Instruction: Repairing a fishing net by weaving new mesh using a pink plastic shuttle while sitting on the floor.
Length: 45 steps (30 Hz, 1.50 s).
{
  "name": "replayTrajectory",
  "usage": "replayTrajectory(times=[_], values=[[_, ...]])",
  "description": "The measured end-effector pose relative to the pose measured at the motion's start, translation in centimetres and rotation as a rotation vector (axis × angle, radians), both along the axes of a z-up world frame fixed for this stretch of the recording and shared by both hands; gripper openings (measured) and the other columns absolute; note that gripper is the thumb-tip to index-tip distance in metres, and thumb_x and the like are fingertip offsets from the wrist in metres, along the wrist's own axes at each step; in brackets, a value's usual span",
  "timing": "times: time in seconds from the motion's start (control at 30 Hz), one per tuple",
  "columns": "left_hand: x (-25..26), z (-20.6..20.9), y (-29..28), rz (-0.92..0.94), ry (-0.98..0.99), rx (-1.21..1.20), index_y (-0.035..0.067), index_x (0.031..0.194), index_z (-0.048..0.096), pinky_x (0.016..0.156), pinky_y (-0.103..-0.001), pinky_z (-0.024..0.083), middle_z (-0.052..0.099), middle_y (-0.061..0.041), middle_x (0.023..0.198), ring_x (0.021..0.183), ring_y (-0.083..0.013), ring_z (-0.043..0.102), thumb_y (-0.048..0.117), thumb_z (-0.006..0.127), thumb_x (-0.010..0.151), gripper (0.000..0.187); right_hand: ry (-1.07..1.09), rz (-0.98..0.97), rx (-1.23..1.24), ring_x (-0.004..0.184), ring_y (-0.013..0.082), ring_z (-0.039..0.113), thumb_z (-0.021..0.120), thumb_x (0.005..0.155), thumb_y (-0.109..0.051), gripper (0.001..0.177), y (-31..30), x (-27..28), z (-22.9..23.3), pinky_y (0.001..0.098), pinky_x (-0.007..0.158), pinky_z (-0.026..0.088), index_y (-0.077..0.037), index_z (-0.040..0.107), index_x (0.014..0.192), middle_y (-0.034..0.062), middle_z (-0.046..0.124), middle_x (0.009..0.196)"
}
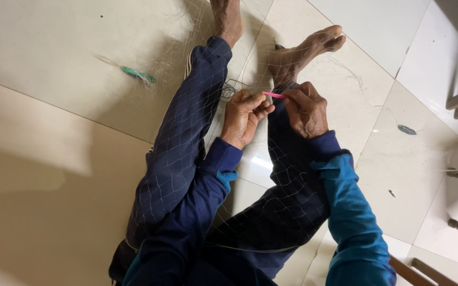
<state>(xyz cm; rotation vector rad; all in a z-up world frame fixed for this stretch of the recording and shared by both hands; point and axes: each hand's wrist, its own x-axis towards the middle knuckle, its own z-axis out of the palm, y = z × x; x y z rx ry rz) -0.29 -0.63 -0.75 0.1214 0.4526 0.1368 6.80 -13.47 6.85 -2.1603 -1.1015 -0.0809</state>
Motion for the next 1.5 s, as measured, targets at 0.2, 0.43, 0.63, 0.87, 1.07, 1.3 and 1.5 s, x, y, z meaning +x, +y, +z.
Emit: replayTrajectory(times=[0.2, 0.43, 0.63, 0.87, 1.07, 1.3, 1.5], values=[[0.1, -0.6, -0.9, -0.019, -0.014, -0.017, 0.014, 0.066, 0.046, 0.070, -0.042, 0.059, 0.065, -0.013, 0.074, 0.067, -0.0223, 0.065, -0.003, 0.067, 0.076, 0.028, 0.068, -0.003, 0.113, 0.053, 0.0229, 0.050, 0.062, 0.085, -0.003, 0.020, 1.1, -0.9, -0.3, 0.0341, 0.047, 0.041, -0.002, 0.062, 0.104, 0.0114, 0.051, 0.071], [0.0, -0.9, -2.0, 0.108, 0.005, 0.263, 0.016, 0.064, 0.035, 0.063, -0.034, 0.056, 0.060, -0.007, 0.068, 0.065, -0.0161, 0.061, -0.002, 0.067, 0.077, 0.039, 0.035, -0.039, 0.024, 0.066, 0.0308, 0.052, 0.055, 0.090, -0.002, 0.021, 4.8, -3.0, 1.3, 0.0395, 0.057, 0.045, -0.001, 0.057, 0.111, 0.0136, 0.043, 0.084], [-0.4, 1.2, -1.7, 0.167, 0.009, 0.457, 0.015, 0.061, 0.033, 0.056, -0.025, 0.053, 0.057, -0.005, 0.063, 0.063, -0.0073, 0.055, 0.001, 0.067, 0.081, 0.042, 0.159, -0.174, 0.053, 0.076, 0.0202, 0.047, 0.065, 0.083, 0.001, 0.010, 4.9, -3.0, 1.1, 0.0302, 0.064, 0.040, -0.004, 0.068, 0.090, 0.0080, 0.040, 0.082], [-0.9, 2.7, -0.9, 0.162, -0.029, 0.453, 0.014, 0.062, 0.032, 0.060, -0.025, 0.055, 0.054, -0.006, 0.063, 0.061, -0.0099, 0.058, -0.009, 0.061, 0.077, 0.040, 0.267, -0.080, 0.409, 0.080, 0.0201, 0.057, 0.057, 0.093, -0.011, 0.012, 4.9, -2.5, 7.1, 0.0309, 0.073, 0.043, 0.001, 0.060, 0.092, 0.0172, 0.058, 0.085], [-0.6, 0.8, -1.1, 0.137, -0.035, 0.409, 0.014, 0.066, 0.030, 0.061, -0.029, 0.057, 0.055, -0.008, 0.064, 0.061, -0.0120, 0.059, -0.006, 0.062, 0.076, 0.039, 0.178, 0.076, 0.290, 0.063, 0.0214, 0.056, 0.049, 0.093, -0.019, 0.021, 5.9, -9.3, 8.3, 0.0347, 0.064, 0.044, -0.004, 0.056, 0.080, 0.0159, 0.065, 0.077], [-1.6, 2.2, -0.1, 0.120, -0.067, 0.328, 0.015, 0.071, 0.029, 0.068, -0.036, 0.058, 0.056, -0.010, 0.070, 0.067, -0.0146, 0.060, -0.005, 0.064, 0.076, 0.041, 0.104, 0.383, 0.213, 0.063, 0.0305, 0.062, 0.041, 0.090, -0.005, 0.026, 6.2, -15.9, 6.6, 0.0451, 0.060, 0.055, 0.001, 0.065, 0.097, 0.0143, 0.060, 0.073], [-2.1, 1.4, 0.8, 0.117, -0.227, 0.204, 0.013, 0.077, 0.036, 0.076, -0.039, 0.056, 0.064, -0.021, 0.095, 0.081, -0.0236, 0.065, -0.004, 0.059, 0.077, 0.028, 0.174, 0.395, 0.210, 0.064, 0.0295, 0.063, 0.043, 0.088, 0.002, 0.025, 7.0, -16.1, 8.5, 0.0458, 0.061, 0.055, 0.001, 0.064, 0.103, 0.0143, 0.062, 0.076]])
